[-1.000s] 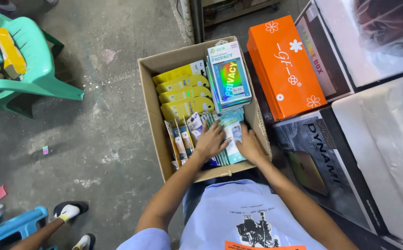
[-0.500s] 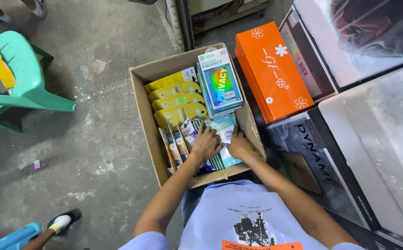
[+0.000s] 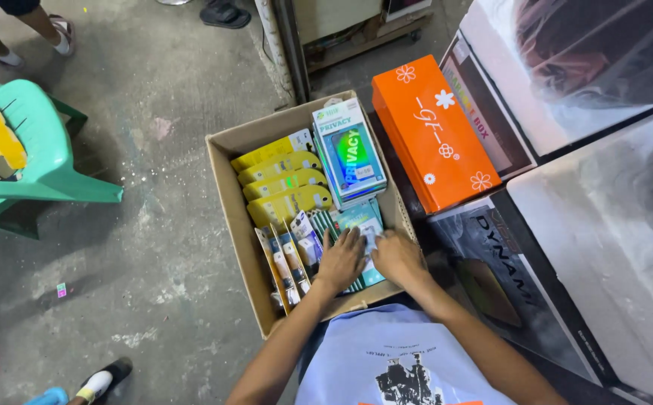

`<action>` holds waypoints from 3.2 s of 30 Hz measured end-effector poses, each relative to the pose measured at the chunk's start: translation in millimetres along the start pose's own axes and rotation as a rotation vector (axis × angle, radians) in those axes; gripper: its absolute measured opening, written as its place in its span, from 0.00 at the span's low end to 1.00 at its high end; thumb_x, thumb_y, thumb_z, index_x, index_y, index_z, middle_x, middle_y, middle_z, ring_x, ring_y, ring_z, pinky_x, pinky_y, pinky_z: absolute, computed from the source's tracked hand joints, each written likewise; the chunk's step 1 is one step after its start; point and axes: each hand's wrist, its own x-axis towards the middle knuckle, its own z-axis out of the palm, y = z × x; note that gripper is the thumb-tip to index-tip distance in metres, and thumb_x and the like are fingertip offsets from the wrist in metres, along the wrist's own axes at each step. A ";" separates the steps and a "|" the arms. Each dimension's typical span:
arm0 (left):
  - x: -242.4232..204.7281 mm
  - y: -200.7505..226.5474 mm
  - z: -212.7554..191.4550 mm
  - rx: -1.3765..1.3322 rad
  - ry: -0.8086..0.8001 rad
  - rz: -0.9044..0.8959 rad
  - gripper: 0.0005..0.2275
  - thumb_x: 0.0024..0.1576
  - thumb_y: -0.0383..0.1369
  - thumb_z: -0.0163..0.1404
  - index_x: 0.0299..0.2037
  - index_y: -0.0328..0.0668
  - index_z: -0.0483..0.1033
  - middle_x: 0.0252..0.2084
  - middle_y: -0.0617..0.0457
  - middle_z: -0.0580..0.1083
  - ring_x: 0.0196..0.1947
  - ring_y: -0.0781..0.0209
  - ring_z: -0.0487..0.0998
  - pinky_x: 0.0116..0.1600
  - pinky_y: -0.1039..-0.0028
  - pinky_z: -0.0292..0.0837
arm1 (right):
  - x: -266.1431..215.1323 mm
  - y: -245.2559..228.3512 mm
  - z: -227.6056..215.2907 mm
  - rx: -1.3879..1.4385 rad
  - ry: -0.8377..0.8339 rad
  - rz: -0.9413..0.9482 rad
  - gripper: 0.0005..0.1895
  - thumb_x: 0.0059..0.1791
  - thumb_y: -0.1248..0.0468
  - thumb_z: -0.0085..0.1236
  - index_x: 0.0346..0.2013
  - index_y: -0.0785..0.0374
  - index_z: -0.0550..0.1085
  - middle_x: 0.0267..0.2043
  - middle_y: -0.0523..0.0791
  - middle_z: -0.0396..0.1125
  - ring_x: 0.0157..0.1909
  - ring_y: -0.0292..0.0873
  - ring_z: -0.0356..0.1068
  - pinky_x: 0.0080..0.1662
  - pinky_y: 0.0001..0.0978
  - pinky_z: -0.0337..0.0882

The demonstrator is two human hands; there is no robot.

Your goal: Sorting and organizing various electronic accessories such as chargers and cables from a larger box into smaller branded boxes.

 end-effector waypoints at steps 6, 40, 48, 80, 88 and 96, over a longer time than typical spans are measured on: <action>2.8 20.8 -66.1 -0.189 0.001 -0.229 0.22 0.56 0.35 0.50 0.63 0.45 0.69 0.70 0.45 0.62 0.70 0.48 0.61 0.69 0.35 0.41 | -24.5 2.4 -152.8 0.274 0.751 -0.176 0.19 0.48 0.62 0.58 0.54 0.62 0.74 0.55 0.51 0.68 0.58 0.58 0.67 0.58 0.50 0.68; 3.6 45.0 -118.9 -0.433 0.207 -0.350 0.13 0.58 0.30 0.52 0.53 0.46 0.75 0.64 0.47 0.68 0.65 0.48 0.68 0.70 0.47 0.45 | -26.9 57.0 -250.7 0.298 0.760 -0.043 0.33 0.46 0.62 0.57 0.66 0.68 0.67 0.50 0.62 0.71 0.52 0.64 0.72 0.54 0.54 0.71; 90.0 90.8 -123.9 -0.383 0.224 0.079 0.24 0.54 0.29 0.53 0.63 0.40 0.68 0.66 0.44 0.67 0.66 0.46 0.67 0.69 0.46 0.52 | -11.1 72.0 -253.0 0.376 0.702 0.022 0.31 0.47 0.61 0.54 0.66 0.59 0.65 0.44 0.63 0.72 0.48 0.67 0.72 0.51 0.57 0.70; 70.7 86.6 -94.1 -0.287 0.135 0.095 0.25 0.53 0.30 0.55 0.64 0.45 0.68 0.68 0.48 0.66 0.73 0.51 0.59 0.71 0.37 0.47 | 76.5 54.4 -169.3 -0.402 0.518 0.047 0.18 0.44 0.45 0.65 0.28 0.57 0.82 0.31 0.49 0.76 0.40 0.50 0.75 0.51 0.46 0.64; 65.4 83.5 -94.7 -0.285 0.113 0.097 0.18 0.53 0.31 0.55 0.54 0.49 0.76 0.69 0.47 0.65 0.73 0.48 0.61 0.71 0.37 0.48 | 94.0 83.8 -151.1 -0.181 0.518 -0.043 0.09 0.43 0.55 0.65 0.28 0.57 0.82 0.27 0.53 0.74 0.35 0.54 0.77 0.45 0.50 0.70; 71.5 90.9 -123.1 -0.537 0.239 0.025 0.37 0.54 0.28 0.56 0.74 0.45 0.52 0.74 0.41 0.57 0.71 0.40 0.61 0.68 0.47 0.56 | 47.7 65.2 -208.0 0.497 0.832 -0.271 0.13 0.47 0.64 0.61 0.23 0.70 0.71 0.16 0.51 0.61 0.18 0.36 0.62 0.26 0.35 0.61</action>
